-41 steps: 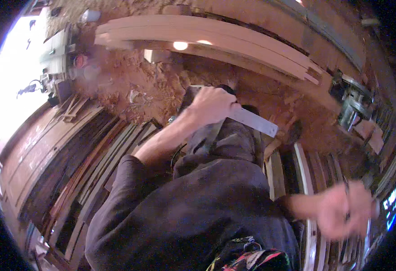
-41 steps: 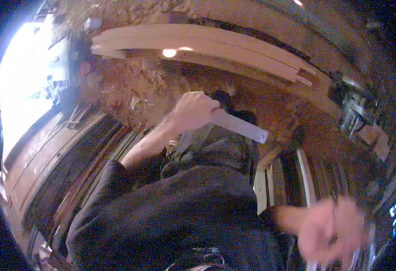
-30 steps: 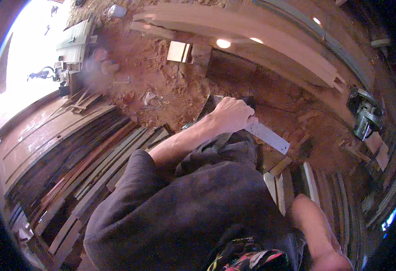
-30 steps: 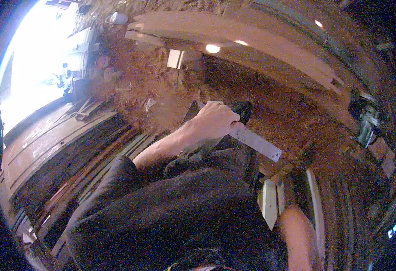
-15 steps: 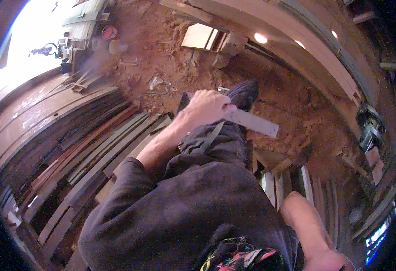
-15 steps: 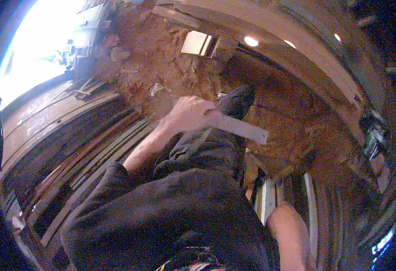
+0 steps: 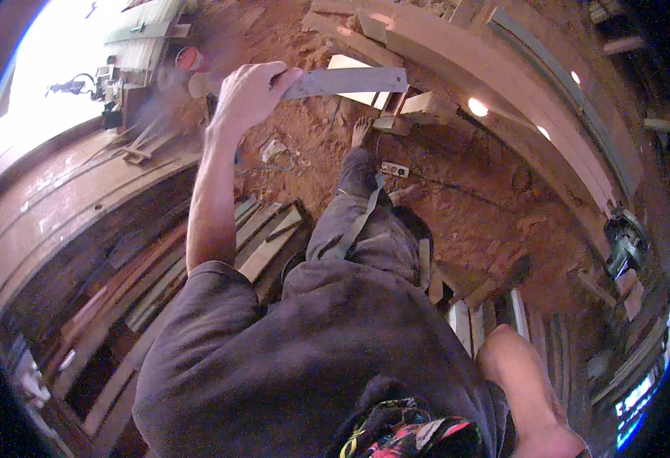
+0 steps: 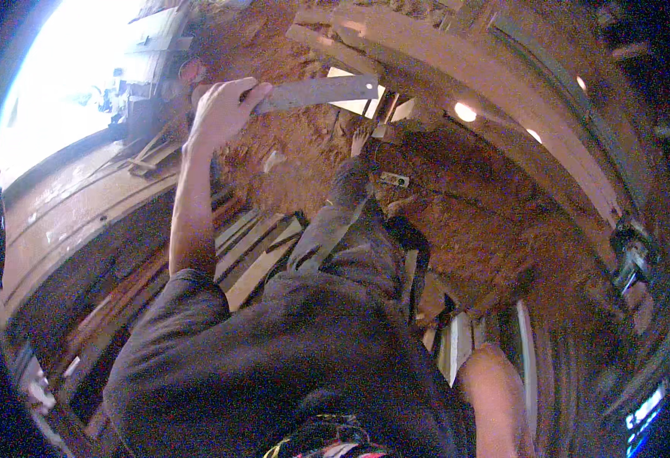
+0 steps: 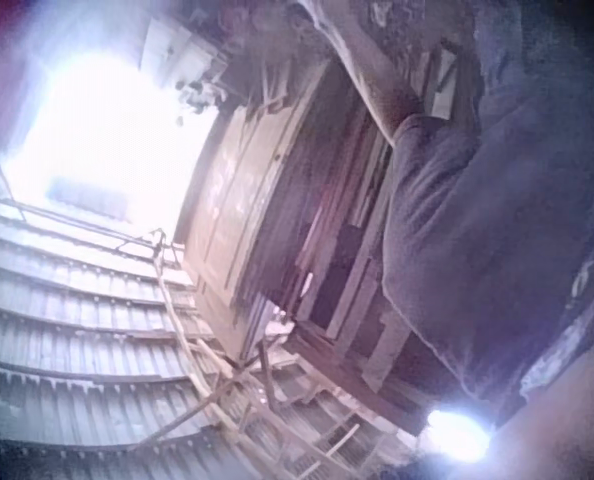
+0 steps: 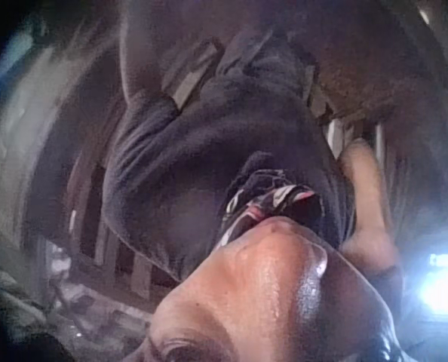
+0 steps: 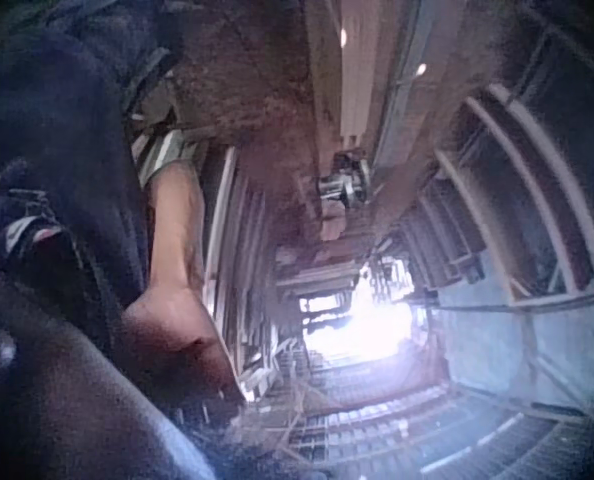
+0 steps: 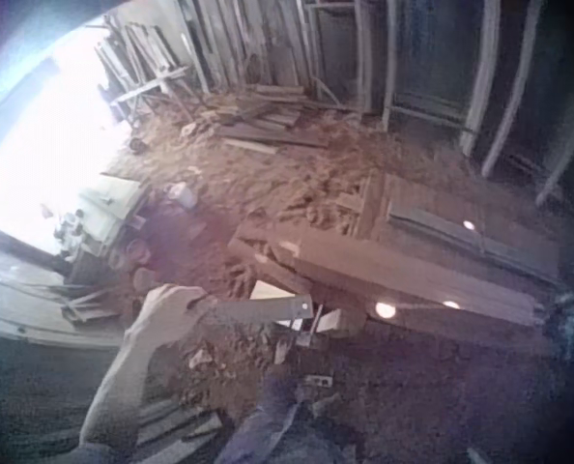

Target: The person measures and marks a wooden plank with a ruler and pencil, then uses a circular saw to cut the plank. They handle the cut pieces and continue cutting additional sections of wood.

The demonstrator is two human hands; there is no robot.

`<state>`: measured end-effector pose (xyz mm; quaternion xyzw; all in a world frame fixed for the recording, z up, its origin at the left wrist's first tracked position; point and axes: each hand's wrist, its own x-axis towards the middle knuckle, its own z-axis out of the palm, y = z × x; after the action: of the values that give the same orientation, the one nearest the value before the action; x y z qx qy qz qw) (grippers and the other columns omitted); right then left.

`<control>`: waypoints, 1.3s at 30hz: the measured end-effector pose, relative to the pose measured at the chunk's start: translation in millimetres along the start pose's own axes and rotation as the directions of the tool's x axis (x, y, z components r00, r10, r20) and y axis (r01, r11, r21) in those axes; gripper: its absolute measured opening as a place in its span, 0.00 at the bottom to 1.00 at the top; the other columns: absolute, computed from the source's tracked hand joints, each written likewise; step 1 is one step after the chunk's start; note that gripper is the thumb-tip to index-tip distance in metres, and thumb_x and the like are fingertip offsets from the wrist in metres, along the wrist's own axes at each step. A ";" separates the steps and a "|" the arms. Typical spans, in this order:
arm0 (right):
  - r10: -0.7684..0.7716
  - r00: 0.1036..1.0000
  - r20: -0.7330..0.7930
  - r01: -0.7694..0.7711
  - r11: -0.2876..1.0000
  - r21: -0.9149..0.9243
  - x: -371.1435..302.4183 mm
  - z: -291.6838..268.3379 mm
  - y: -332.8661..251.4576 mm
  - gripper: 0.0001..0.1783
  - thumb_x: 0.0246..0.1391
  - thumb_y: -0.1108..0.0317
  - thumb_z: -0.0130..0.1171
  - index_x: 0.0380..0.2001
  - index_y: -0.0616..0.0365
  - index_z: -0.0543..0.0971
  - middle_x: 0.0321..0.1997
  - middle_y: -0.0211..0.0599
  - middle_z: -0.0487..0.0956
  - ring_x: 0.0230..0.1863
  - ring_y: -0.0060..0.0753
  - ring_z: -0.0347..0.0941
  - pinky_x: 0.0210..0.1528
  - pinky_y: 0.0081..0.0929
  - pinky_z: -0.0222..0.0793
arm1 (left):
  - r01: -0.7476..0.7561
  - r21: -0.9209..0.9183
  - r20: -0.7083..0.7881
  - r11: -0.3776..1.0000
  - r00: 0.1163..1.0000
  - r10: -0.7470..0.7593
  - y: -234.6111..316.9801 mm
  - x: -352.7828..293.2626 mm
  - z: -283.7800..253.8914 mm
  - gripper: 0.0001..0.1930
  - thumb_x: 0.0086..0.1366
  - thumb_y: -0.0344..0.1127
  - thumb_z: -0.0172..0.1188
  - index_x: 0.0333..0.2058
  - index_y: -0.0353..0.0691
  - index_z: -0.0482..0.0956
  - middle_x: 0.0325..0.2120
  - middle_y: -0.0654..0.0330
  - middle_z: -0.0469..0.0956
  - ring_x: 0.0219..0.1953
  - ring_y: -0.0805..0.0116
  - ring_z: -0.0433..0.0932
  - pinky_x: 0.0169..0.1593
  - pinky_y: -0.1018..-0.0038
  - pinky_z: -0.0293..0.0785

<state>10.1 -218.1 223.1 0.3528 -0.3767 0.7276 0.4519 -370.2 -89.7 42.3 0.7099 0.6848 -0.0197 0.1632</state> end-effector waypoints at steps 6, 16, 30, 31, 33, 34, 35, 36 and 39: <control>-0.010 0.996 -0.085 -0.004 0.986 -0.165 48.6 -84.0 46.4 0.29 0.67 0.40 0.38 0.47 0.55 0.73 0.44 0.39 0.74 0.42 0.37 0.69 0.44 0.36 0.59 | -0.163 0.000 -0.039 0.987 0.986 0.163 -65.1 88.2 -17.6 0.23 0.69 0.57 0.53 0.31 0.42 0.83 0.24 0.48 0.80 0.32 0.45 0.80 0.39 0.56 0.74; -0.210 0.931 -0.298 -0.024 0.779 -0.626 76.7 -158.9 65.3 0.33 0.67 0.35 0.33 0.42 0.55 0.72 0.37 0.37 0.72 0.35 0.34 0.67 0.35 0.33 0.57 | -0.352 -0.133 0.027 0.926 0.933 0.358 -99.8 185.7 -8.2 0.22 0.68 0.56 0.55 0.32 0.41 0.83 0.24 0.49 0.79 0.32 0.46 0.79 0.39 0.57 0.73; -0.891 0.205 -0.405 -0.870 0.025 -0.493 -65.2 -248.2 107.5 0.42 0.67 0.31 0.27 0.45 0.60 0.75 0.38 0.41 0.79 0.34 0.32 0.75 0.27 0.20 0.68 | -0.391 -0.168 0.076 0.905 0.910 0.408 -96.0 219.1 7.2 0.21 0.68 0.55 0.56 0.34 0.42 0.83 0.25 0.48 0.79 0.32 0.44 0.79 0.39 0.57 0.74; -0.906 0.174 -0.386 -0.899 0.014 -0.438 -66.8 -256.4 112.3 0.41 0.68 0.32 0.27 0.44 0.60 0.75 0.39 0.41 0.79 0.34 0.32 0.76 0.29 0.22 0.70 | -0.407 -0.165 0.074 0.898 0.903 0.423 -94.5 219.1 3.3 0.21 0.68 0.55 0.56 0.34 0.42 0.83 0.25 0.48 0.79 0.33 0.44 0.79 0.39 0.57 0.74; -0.900 0.171 -0.400 -0.927 -0.009 -0.375 -70.0 -266.0 117.9 0.40 0.69 0.35 0.27 0.43 0.61 0.76 0.40 0.42 0.79 0.34 0.33 0.77 0.33 0.24 0.72 | -0.399 -0.147 0.116 0.905 0.902 0.417 -90.6 219.2 -5.6 0.21 0.67 0.55 0.56 0.34 0.42 0.83 0.26 0.48 0.79 0.33 0.44 0.79 0.39 0.57 0.74; -0.878 0.197 -0.437 -0.929 -0.025 -0.369 -72.6 -268.2 118.6 0.39 0.70 0.36 0.28 0.42 0.62 0.76 0.40 0.42 0.79 0.33 0.33 0.77 0.34 0.24 0.72 | -0.376 -0.133 0.161 0.917 0.905 0.395 -88.7 219.5 -10.6 0.20 0.67 0.55 0.57 0.34 0.42 0.83 0.26 0.48 0.79 0.33 0.44 0.79 0.39 0.57 0.74; -0.853 0.221 -0.472 -0.931 -0.040 -0.363 -74.3 -270.6 119.3 0.38 0.71 0.38 0.29 0.42 0.63 0.76 0.41 0.43 0.80 0.33 0.33 0.77 0.35 0.25 0.72 | -0.354 -0.117 0.205 0.928 0.906 0.372 -87.5 220.2 -12.2 0.20 0.67 0.55 0.57 0.34 0.42 0.83 0.25 0.47 0.79 0.33 0.44 0.79 0.39 0.57 0.74; -0.850 0.217 -0.481 -0.938 -0.045 -0.344 -74.4 -274.4 121.2 0.37 0.72 0.40 0.30 0.42 0.64 0.77 0.40 0.42 0.80 0.34 0.32 0.77 0.36 0.25 0.70 | -0.356 -0.117 0.202 0.927 0.905 0.373 -88.3 220.7 -12.1 0.20 0.67 0.55 0.57 0.34 0.42 0.83 0.25 0.47 0.79 0.33 0.44 0.79 0.39 0.57 0.74; -0.822 0.235 -0.518 -0.942 -0.062 -0.330 -76.9 -285.1 126.6 0.31 0.73 0.47 0.35 0.41 0.66 0.77 0.36 0.42 0.80 0.35 0.29 0.75 0.38 0.26 0.67 | -0.358 -0.116 0.207 0.927 0.904 0.375 -91.1 222.0 -11.7 0.21 0.67 0.54 0.57 0.32 0.41 0.81 0.25 0.48 0.78 0.32 0.44 0.79 0.38 0.57 0.73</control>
<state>-129.8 -40.0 -4.8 -0.6976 -0.4003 0.2126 0.5549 -448.0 128.6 -21.1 0.8124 0.5163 -0.0433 0.2674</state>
